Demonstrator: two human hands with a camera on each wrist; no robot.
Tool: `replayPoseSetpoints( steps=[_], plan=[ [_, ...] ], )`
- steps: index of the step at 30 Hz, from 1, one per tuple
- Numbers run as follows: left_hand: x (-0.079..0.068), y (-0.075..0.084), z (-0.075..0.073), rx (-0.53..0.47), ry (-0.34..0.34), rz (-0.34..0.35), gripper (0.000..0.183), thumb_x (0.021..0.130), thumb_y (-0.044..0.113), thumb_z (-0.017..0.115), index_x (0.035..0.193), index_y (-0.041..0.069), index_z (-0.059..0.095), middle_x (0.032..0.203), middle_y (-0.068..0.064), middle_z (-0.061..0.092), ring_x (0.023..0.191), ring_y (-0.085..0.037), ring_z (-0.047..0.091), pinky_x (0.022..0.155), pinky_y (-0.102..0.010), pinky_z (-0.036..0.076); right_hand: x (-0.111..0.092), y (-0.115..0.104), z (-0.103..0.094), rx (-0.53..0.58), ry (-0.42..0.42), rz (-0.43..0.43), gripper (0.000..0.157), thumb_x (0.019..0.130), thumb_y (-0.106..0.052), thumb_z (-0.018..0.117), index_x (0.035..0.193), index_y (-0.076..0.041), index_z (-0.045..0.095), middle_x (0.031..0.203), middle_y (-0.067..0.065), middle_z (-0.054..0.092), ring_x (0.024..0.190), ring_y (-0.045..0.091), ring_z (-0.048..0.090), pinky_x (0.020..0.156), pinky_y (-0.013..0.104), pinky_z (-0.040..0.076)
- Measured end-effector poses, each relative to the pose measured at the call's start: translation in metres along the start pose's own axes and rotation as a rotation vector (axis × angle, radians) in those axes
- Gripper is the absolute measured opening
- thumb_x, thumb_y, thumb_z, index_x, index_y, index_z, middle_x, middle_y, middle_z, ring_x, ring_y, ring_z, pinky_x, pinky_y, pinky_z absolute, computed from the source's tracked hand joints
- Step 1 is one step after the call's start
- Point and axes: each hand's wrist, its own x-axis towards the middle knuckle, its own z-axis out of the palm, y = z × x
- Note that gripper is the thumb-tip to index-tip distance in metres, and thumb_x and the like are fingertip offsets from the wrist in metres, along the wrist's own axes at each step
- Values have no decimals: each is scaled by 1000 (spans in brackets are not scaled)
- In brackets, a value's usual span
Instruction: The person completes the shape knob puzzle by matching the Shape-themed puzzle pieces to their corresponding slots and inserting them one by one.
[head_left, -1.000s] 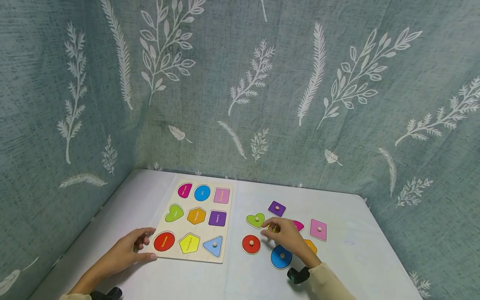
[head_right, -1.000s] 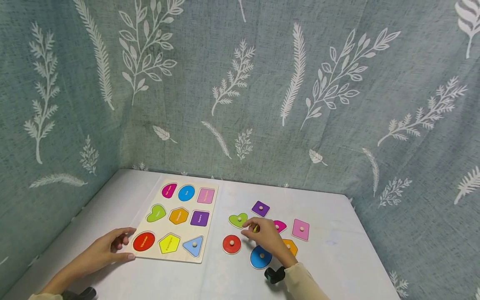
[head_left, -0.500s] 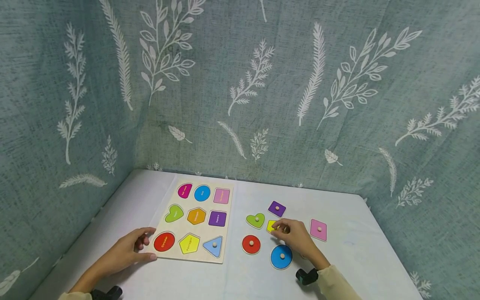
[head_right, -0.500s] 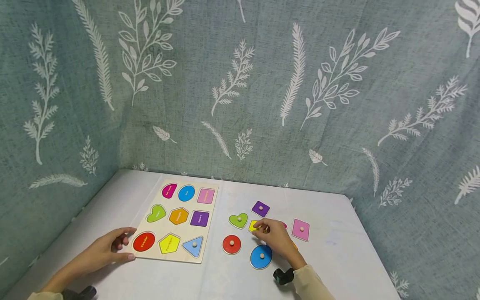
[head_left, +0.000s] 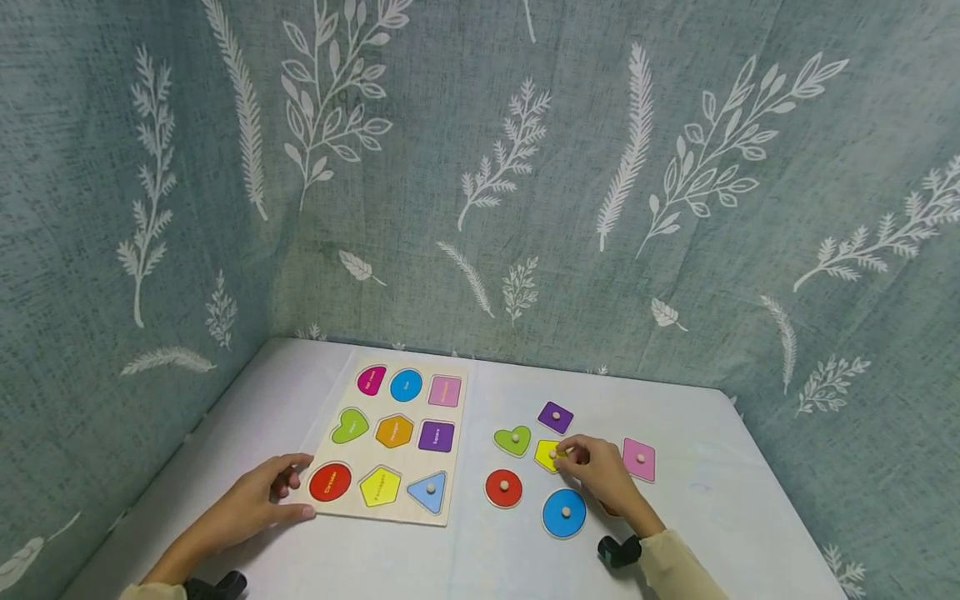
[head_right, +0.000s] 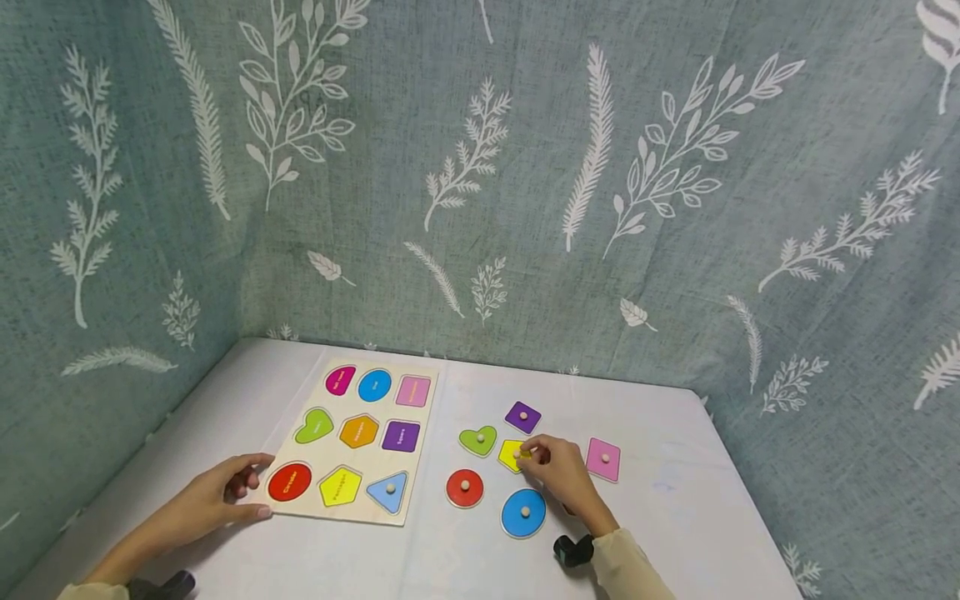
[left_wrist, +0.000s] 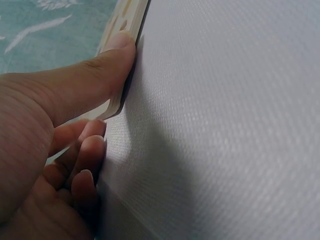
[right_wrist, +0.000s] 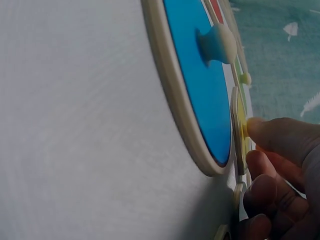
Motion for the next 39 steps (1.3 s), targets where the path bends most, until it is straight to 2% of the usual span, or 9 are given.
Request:
replayPoseSetpoints(
  steps=[9,15,22,32,39],
  plan=[
    [3,2,-1,18,12,2,100,64,39,97,142,-4,52,94,-5,50,89,-22,49,74,-27,49,8,1,2,-42,17,28,18,87,-22,84,102,-14,79,75,-6,60,74,16,53,61,23,48],
    [2,-2,0,11,17,-6,98,64,36,98,142,-5,52,94,-5,50,88,-21,49,73,-26,49,7,2,9,-63,15,15,14,88,-23,84,98,-14,79,74,-7,61,74,16,54,63,24,48],
    [-1,-3,3,-6,5,-9,97,66,31,98,142,-6,51,94,-5,50,88,-21,49,73,-26,47,4,1,12,-64,26,3,11,87,-21,84,93,-12,79,74,-7,63,72,14,54,64,25,49],
    [0,1,4,3,24,-17,98,65,33,98,142,-5,51,94,-5,50,88,-21,49,74,-27,48,6,-4,11,-52,33,21,11,89,-20,83,94,-12,78,76,-6,64,74,15,55,67,26,50],
    [-1,-2,3,-6,28,-17,99,64,36,98,142,-4,52,95,-5,50,89,-22,49,74,-28,48,6,-5,12,-71,36,-21,11,88,-19,83,92,-11,76,75,-7,63,73,14,55,67,25,49]
  ],
)
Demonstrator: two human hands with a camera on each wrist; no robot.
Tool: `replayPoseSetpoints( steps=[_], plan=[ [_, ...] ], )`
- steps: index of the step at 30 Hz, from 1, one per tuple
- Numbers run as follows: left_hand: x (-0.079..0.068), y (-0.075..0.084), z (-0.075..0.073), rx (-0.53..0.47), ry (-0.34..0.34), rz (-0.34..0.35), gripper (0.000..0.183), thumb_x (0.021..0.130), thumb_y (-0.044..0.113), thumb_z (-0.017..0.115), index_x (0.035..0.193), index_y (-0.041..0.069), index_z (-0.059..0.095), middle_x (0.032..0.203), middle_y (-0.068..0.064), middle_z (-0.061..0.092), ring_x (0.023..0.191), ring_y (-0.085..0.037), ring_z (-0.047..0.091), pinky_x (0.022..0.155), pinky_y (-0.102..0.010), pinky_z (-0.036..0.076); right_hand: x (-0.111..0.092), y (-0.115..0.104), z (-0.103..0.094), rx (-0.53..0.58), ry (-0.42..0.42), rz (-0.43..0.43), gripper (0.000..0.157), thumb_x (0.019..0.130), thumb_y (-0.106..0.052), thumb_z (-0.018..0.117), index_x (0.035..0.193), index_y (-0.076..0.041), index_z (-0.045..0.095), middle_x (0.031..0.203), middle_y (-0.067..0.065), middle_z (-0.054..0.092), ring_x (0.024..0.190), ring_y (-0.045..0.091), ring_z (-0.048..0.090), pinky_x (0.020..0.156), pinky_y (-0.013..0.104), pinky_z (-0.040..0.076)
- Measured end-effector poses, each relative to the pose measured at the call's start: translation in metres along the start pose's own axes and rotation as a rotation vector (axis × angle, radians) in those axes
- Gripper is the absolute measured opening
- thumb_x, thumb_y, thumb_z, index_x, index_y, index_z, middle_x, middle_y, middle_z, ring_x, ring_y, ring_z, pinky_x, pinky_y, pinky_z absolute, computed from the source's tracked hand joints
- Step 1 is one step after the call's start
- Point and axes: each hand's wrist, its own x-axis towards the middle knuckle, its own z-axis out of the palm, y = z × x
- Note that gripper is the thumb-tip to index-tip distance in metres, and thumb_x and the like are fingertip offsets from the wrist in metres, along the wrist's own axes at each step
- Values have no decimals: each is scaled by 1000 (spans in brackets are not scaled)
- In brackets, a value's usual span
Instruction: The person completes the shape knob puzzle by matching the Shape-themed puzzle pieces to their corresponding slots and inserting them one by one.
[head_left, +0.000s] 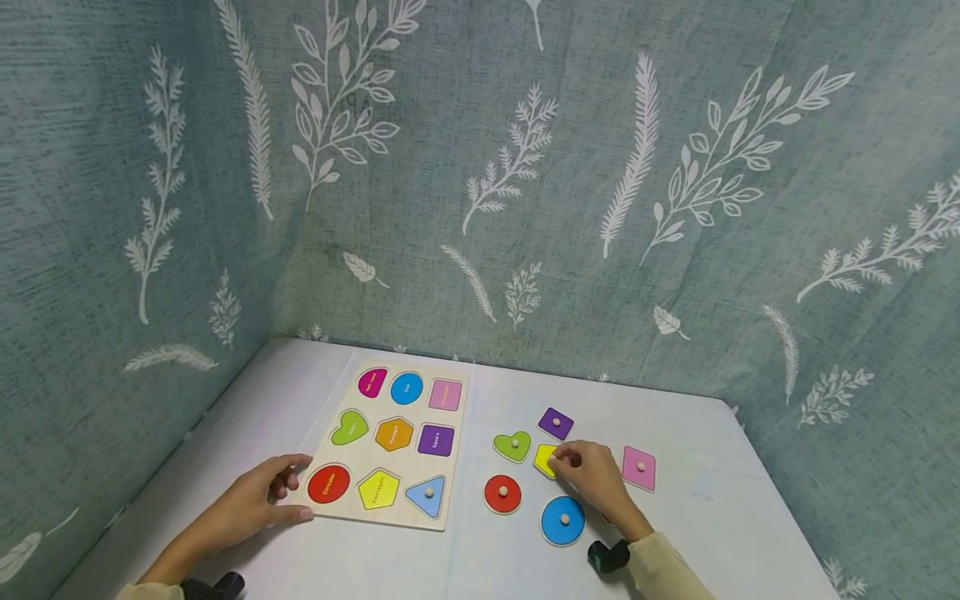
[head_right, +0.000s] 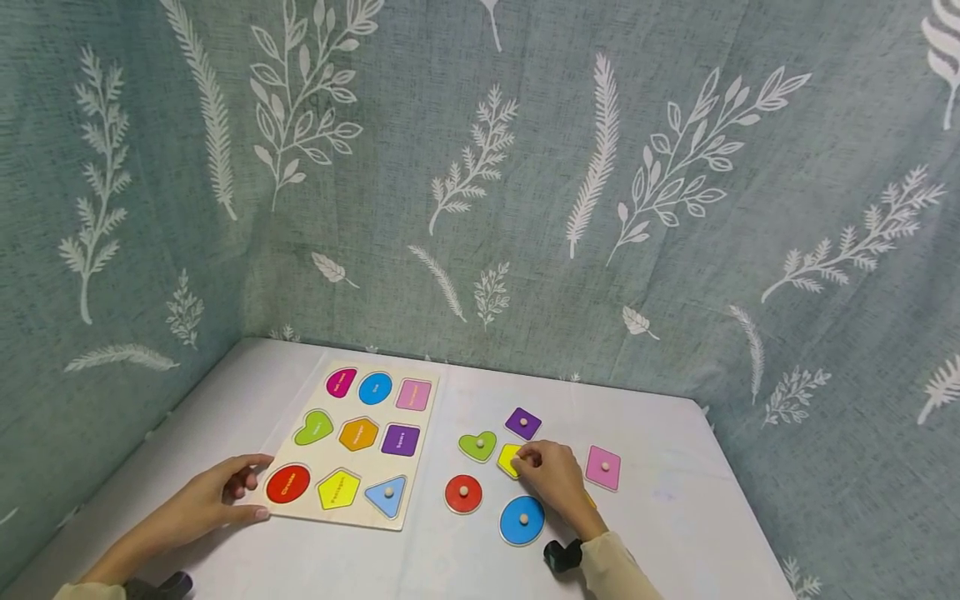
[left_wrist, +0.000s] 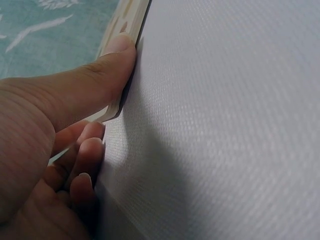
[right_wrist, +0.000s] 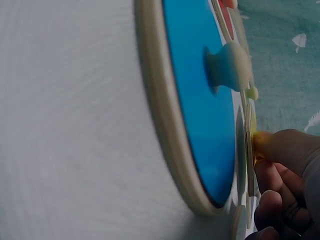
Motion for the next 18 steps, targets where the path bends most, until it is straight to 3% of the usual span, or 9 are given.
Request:
replayPoseSetpoints(
  steps=[18],
  plan=[
    [-1,0,0,19,3,4,99,64,37,98,142,-3,52,94,-5,50,88,-22,49,74,-28,49,0,-5,-1,57,-37,15,9,89,-21,83,93,-14,77,78,-7,63,75,15,56,66,24,51]
  ],
)
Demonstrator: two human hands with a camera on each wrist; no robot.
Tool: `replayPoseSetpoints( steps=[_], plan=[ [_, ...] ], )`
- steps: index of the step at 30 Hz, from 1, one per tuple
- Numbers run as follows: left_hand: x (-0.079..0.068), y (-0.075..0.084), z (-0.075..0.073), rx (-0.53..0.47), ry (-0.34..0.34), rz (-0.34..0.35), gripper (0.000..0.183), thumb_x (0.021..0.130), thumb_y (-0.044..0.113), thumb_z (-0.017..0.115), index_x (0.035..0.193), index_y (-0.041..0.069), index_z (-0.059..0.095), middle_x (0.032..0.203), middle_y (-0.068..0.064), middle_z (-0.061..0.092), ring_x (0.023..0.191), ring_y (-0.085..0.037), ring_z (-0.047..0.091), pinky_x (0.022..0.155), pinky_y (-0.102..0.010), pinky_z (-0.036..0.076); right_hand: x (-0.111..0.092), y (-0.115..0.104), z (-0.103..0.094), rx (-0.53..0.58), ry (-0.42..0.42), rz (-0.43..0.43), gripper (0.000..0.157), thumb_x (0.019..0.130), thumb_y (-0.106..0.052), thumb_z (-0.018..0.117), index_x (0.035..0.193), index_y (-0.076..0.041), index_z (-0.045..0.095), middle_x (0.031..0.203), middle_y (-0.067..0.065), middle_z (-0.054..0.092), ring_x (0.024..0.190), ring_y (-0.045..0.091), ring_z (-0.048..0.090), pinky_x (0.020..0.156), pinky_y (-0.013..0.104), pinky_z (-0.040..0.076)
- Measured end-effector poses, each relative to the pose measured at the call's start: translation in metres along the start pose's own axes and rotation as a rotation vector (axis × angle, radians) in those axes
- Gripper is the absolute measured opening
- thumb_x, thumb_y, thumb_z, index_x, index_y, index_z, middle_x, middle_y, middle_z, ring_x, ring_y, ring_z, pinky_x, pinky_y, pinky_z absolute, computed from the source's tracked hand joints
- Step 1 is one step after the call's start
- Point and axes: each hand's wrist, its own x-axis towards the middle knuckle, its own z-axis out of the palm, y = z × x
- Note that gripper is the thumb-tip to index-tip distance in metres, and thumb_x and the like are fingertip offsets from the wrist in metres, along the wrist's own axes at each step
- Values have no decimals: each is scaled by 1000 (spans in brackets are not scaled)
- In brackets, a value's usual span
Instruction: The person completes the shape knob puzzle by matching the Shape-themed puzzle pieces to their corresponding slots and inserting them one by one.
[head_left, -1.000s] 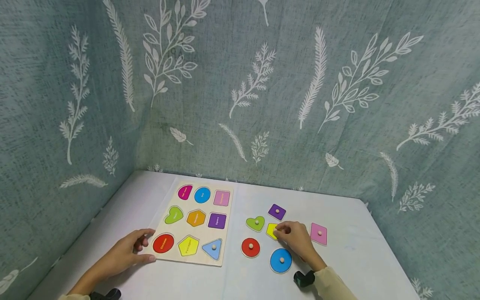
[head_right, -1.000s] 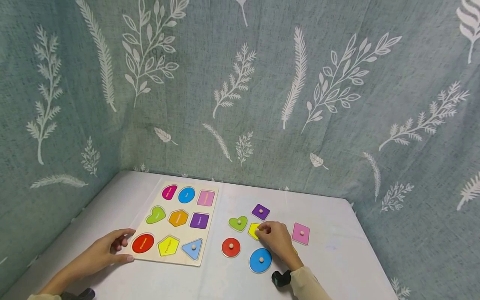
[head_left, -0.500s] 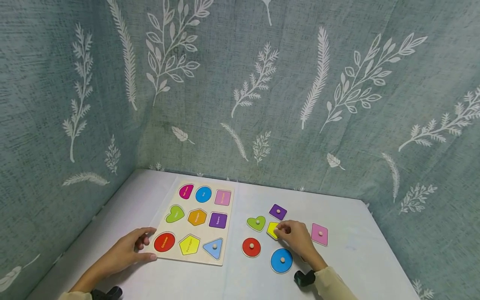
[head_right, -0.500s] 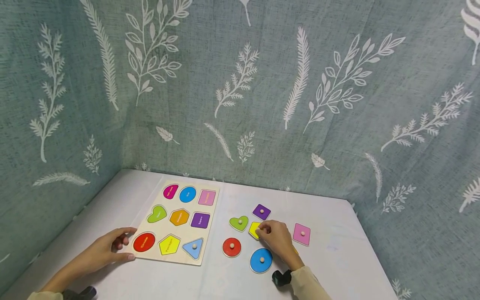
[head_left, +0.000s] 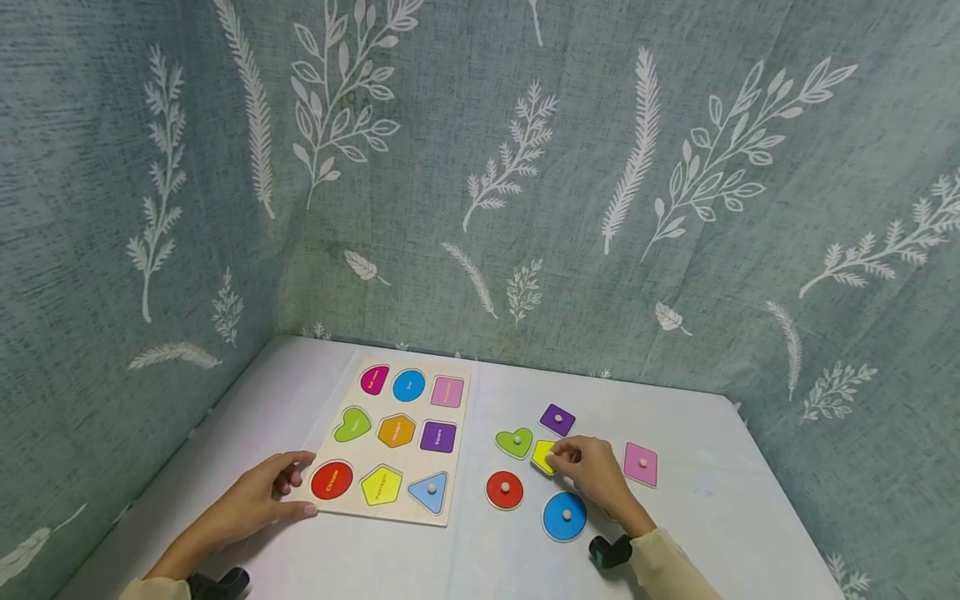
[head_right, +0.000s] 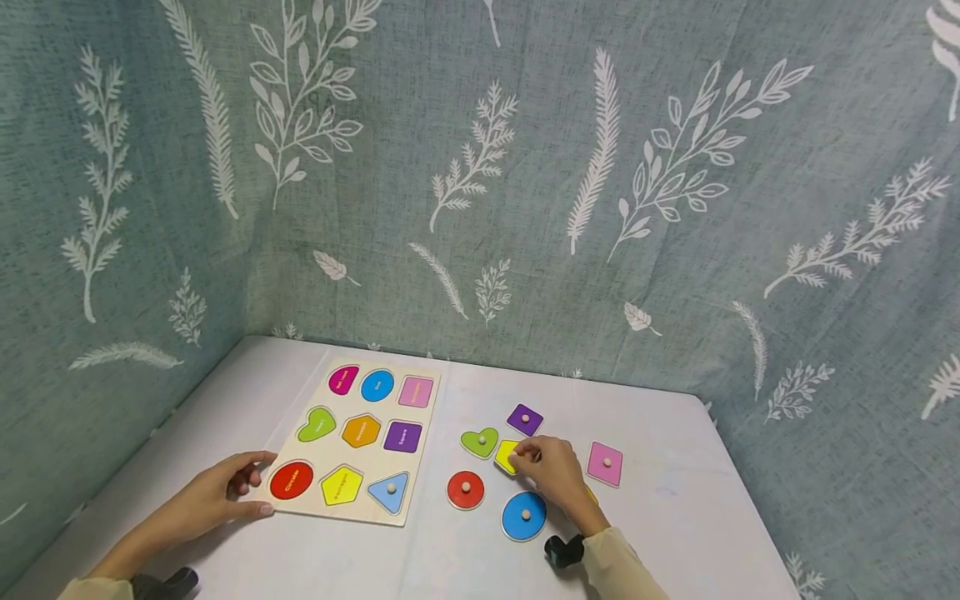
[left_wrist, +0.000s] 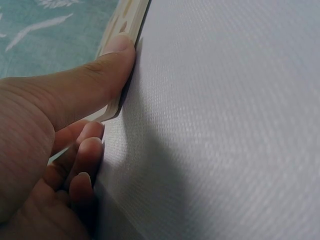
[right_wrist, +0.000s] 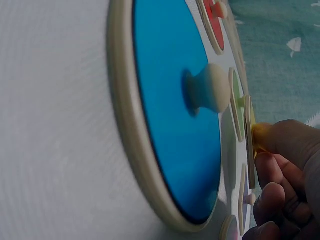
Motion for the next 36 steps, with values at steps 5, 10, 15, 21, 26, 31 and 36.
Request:
replayPoseSetpoints(
  steps=[5,10,15,21,26,31,36],
  plan=[
    [0,2,0,-14,-3,-11,98,64,35,98,142,-3,52,94,-5,50,89,-22,49,74,-27,49,0,-3,0,25,-40,-13,9,89,-22,82,95,-16,77,78,-7,62,77,16,55,66,24,50],
    [0,1,0,-20,-2,-6,98,65,35,98,142,-3,52,94,-5,50,89,-22,49,74,-27,48,0,-5,0,39,-71,-44,10,90,-23,81,96,-16,78,77,-7,61,77,16,55,63,23,47],
    [0,1,0,-9,3,-3,98,65,35,98,142,-3,52,94,-5,50,89,-22,49,73,-27,48,0,-7,3,42,-82,-65,11,90,-23,81,97,-15,78,74,-7,59,74,15,54,60,23,47],
    [-1,2,0,-21,0,4,97,65,34,98,142,-3,52,94,-5,50,89,-22,49,73,-27,47,0,-14,7,41,-81,-118,11,91,-23,81,96,-14,77,73,-7,58,71,14,54,55,24,47],
    [-1,0,1,-18,-2,-1,97,65,34,98,142,-3,52,94,-5,50,89,-22,49,73,-27,48,3,-23,10,33,-106,-167,8,93,-25,79,95,-18,77,73,-9,57,71,12,54,56,23,47],
    [0,1,1,-10,0,12,96,66,35,97,142,-3,52,94,-5,50,89,-22,49,74,-28,49,6,-34,15,35,-104,-208,5,93,-23,79,93,-18,76,73,-10,58,71,11,55,58,23,47],
    [-1,1,0,-10,0,15,95,66,34,97,142,-3,52,94,-4,50,89,-21,49,75,-28,49,7,-40,22,41,-99,-245,8,92,-23,80,93,-16,76,74,-11,58,72,10,54,59,23,47]
  ],
)
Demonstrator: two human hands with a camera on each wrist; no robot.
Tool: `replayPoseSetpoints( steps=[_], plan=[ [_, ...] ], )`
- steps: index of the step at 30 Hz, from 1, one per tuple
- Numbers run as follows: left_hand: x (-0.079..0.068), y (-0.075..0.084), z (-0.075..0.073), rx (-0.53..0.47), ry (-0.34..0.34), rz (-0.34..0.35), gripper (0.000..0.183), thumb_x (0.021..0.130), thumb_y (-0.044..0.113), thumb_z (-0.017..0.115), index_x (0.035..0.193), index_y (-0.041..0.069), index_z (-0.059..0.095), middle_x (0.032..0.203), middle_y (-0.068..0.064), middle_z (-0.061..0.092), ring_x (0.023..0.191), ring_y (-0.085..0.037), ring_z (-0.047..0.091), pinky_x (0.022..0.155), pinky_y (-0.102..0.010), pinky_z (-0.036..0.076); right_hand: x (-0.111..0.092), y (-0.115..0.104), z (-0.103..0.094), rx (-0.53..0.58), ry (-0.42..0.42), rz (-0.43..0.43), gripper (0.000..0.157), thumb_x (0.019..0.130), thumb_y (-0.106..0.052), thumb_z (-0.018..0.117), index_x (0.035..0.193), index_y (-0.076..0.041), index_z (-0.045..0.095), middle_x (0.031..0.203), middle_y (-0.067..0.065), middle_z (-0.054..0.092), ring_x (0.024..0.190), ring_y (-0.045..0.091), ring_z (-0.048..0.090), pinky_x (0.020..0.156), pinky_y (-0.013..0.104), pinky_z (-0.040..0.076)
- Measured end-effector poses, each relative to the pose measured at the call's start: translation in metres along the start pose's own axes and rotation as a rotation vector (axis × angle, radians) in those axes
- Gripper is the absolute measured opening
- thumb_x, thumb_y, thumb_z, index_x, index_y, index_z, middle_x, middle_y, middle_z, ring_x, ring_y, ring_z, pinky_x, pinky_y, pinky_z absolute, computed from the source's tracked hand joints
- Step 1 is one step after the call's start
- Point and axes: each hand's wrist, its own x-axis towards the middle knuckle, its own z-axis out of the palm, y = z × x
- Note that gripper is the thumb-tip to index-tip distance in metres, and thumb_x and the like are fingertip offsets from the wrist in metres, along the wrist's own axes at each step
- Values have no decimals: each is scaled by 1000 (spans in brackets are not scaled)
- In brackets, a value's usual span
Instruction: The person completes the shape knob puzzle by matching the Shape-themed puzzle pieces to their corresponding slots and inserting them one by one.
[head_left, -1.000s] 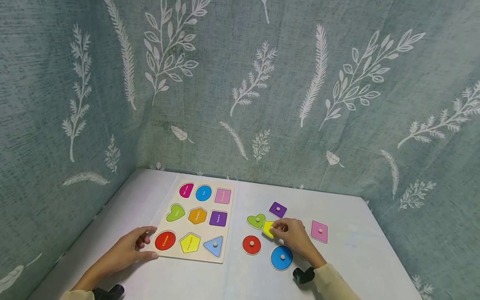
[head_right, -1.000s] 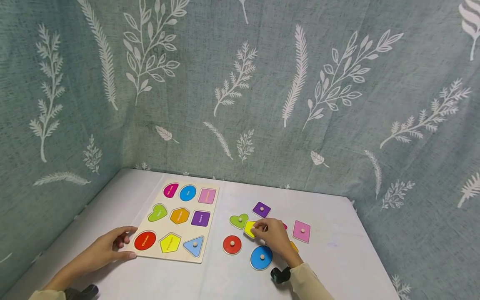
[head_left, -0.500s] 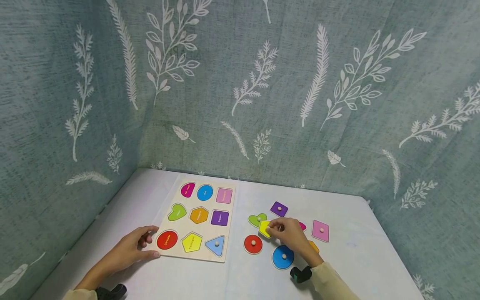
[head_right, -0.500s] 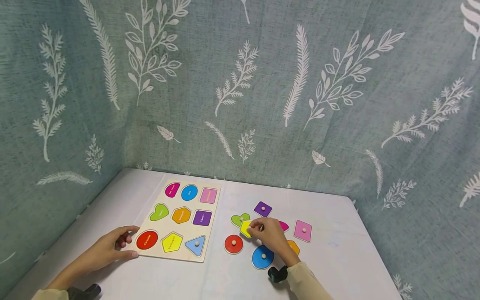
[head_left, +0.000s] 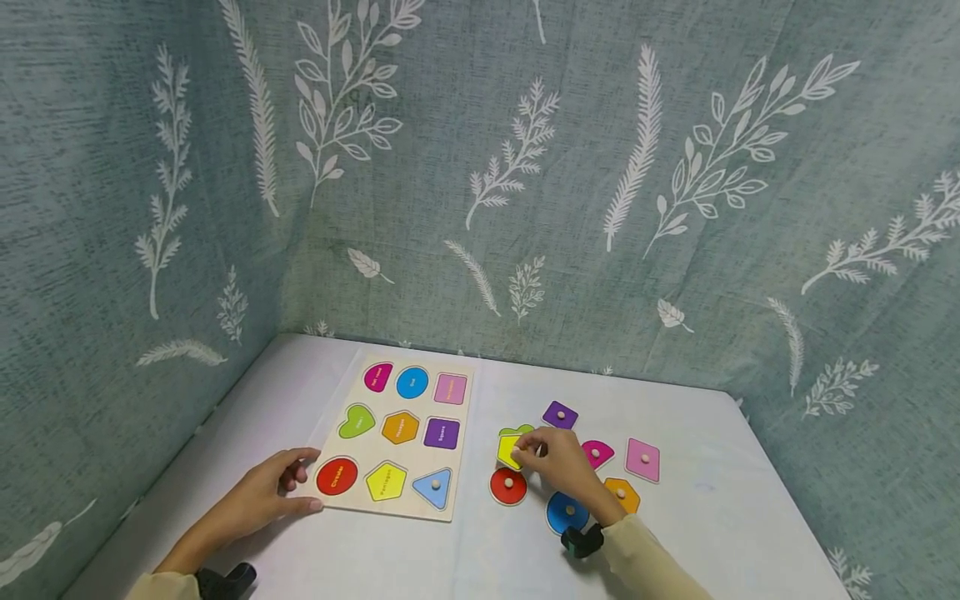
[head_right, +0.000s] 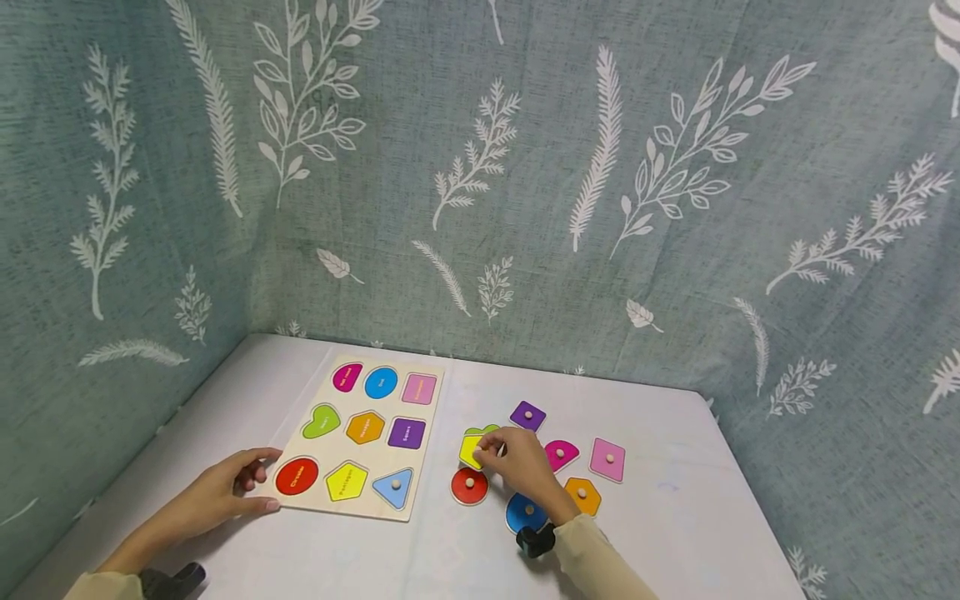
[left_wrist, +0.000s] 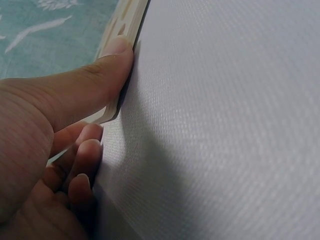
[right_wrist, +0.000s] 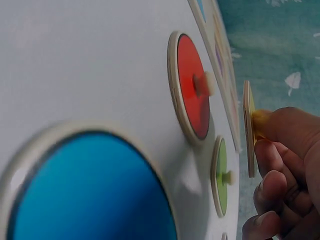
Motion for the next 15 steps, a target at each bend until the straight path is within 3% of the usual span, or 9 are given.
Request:
replayPoseSetpoints(
  steps=[15],
  plan=[
    [0,2,1,-2,11,4,94,66,32,98,141,-3,53,93,-5,50,88,-22,49,73,-27,49,11,-12,16,11,-19,-46,10,91,-26,81,90,-18,75,71,-12,58,69,8,54,62,23,48]
  ],
)
